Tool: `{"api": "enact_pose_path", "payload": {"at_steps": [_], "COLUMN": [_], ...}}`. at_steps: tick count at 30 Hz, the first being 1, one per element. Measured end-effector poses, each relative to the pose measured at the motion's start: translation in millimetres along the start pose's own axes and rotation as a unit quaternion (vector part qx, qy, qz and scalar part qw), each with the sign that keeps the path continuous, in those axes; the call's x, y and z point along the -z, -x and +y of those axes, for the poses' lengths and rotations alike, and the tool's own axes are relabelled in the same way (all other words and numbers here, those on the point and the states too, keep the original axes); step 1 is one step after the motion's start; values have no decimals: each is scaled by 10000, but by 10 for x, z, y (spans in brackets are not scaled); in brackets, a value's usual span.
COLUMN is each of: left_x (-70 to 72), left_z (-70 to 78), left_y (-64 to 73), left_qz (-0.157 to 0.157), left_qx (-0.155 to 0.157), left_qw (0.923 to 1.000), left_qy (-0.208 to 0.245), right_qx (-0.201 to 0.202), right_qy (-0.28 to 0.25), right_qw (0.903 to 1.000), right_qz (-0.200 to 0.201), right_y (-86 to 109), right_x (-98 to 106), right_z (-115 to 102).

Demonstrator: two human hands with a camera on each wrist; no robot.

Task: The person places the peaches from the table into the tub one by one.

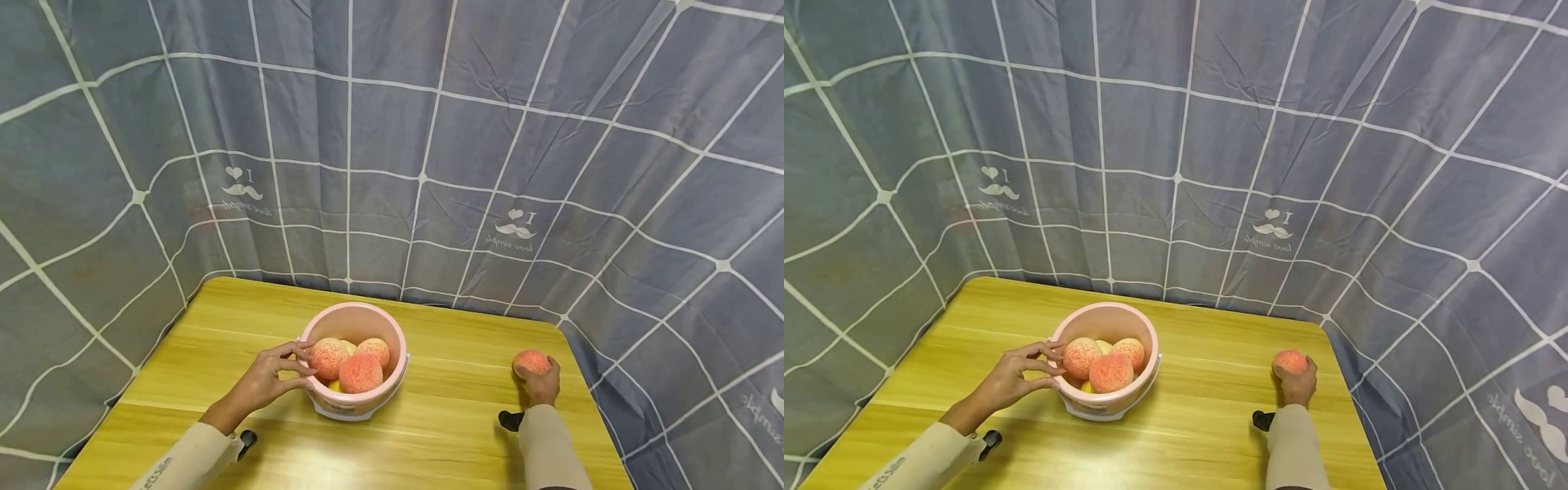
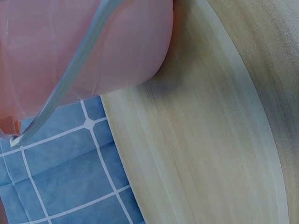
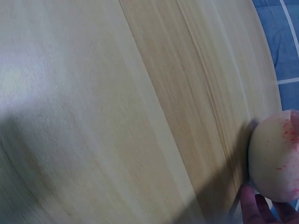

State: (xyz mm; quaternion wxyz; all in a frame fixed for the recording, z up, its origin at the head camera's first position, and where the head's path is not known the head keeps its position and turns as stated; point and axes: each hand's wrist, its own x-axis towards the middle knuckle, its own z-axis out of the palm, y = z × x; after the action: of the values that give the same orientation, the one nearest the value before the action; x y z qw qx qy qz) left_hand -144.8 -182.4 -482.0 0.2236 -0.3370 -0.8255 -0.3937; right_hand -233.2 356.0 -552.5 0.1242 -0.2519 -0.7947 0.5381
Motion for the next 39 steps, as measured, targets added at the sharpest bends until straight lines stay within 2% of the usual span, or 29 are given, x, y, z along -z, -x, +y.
{"api": "enact_pose_path", "payload": {"at_steps": [6, 17, 24, 31, 39], "left_x": [-3, -12, -5, 7, 6], "left_z": [-6, 8, 33, 26, 23], "left_y": [18, 0, -17, -8, -6], "left_qz": [-40, -18, 15, 36, 46], "left_qx": [-15, -15, 15, -35, -19], "left_qw": [10000, 10000, 9999, 9998, 9999], "left_qy": [18, -26, -152, -175, -91], "right_qx": [-255, -355, -96, 26, 259], "right_qy": [169, 320, 488, 145, 130], "right_qw": [9995, 9988, 9986, 9989, 9975], "right_qz": [-84, -80, -177, -439, -651], "right_y": [-2, -7, -13, 21, 100], "right_x": [-6, 21, 33, 42, 69], "right_z": [19, 22, 40, 67, 45]}}
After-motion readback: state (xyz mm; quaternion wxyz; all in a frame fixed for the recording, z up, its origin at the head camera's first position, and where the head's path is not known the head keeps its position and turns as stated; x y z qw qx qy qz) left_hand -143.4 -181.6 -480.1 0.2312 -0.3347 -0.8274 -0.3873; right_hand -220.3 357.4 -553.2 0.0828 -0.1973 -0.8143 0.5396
